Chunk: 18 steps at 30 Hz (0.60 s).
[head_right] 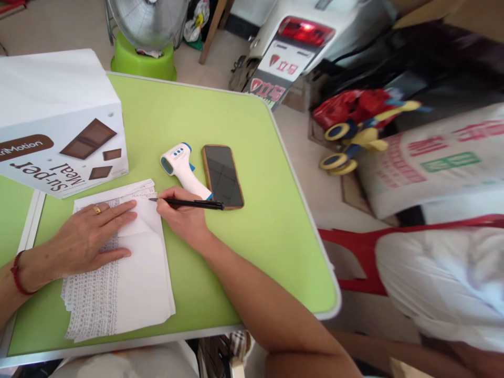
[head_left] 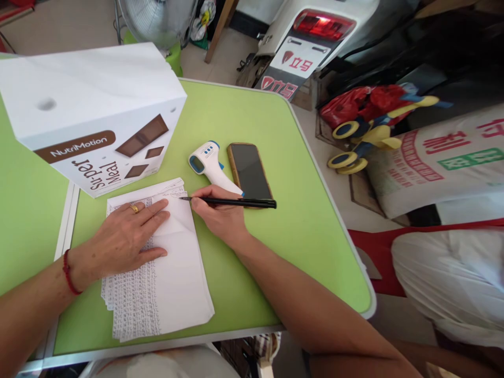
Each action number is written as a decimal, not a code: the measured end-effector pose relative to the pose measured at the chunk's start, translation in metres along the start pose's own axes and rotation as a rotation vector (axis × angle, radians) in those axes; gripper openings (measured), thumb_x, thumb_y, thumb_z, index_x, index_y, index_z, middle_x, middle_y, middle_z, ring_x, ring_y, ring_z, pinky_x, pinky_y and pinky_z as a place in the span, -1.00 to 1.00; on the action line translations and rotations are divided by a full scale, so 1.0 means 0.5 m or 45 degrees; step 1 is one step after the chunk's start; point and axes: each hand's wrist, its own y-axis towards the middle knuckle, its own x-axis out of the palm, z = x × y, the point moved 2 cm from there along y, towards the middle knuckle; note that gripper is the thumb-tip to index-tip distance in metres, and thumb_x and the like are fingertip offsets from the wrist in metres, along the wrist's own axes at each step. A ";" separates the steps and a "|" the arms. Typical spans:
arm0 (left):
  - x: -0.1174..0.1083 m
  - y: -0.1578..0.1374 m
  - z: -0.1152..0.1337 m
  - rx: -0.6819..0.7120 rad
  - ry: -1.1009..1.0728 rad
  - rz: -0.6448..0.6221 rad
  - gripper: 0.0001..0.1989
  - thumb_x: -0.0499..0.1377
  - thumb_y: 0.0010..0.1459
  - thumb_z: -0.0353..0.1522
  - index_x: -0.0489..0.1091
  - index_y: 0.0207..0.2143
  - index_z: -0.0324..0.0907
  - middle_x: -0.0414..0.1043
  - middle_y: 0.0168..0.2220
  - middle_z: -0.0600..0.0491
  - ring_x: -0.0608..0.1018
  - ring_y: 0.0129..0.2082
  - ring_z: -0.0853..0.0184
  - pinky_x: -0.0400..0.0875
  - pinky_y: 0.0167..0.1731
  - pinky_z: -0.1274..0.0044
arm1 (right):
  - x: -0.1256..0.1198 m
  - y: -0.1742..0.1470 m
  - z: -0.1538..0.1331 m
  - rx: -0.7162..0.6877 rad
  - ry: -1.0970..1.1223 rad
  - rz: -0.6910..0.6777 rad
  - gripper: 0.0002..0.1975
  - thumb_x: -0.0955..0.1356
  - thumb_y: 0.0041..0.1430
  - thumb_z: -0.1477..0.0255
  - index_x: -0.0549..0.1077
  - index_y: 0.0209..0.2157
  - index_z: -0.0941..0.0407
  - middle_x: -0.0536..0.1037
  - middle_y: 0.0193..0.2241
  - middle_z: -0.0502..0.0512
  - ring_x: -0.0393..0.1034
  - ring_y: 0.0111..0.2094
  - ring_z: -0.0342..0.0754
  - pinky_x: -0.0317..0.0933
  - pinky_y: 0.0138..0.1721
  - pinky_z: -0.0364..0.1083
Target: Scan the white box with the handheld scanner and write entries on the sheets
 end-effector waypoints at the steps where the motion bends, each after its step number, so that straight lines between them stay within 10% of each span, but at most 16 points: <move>1: 0.000 0.000 0.000 -0.001 0.001 -0.003 -0.51 0.15 0.19 -0.16 0.28 0.06 -0.29 0.21 0.19 -0.13 0.46 -0.14 0.11 0.37 -0.09 0.27 | -0.001 0.000 0.000 -0.001 -0.006 0.007 -0.94 0.31 -0.14 0.48 0.43 -0.60 0.11 0.44 -0.68 -0.09 0.23 -0.63 -0.21 0.16 -0.59 -0.18; 18: 0.000 -0.003 -0.001 0.007 0.004 0.003 -0.51 0.13 0.20 -0.15 0.28 0.06 -0.30 0.21 0.20 -0.12 0.45 -0.13 0.11 0.37 -0.09 0.27 | -0.003 0.008 0.002 0.000 0.009 0.109 -0.93 0.29 -0.16 0.47 0.33 -0.64 0.09 0.36 -0.71 -0.10 0.19 -0.65 -0.20 0.14 -0.61 -0.16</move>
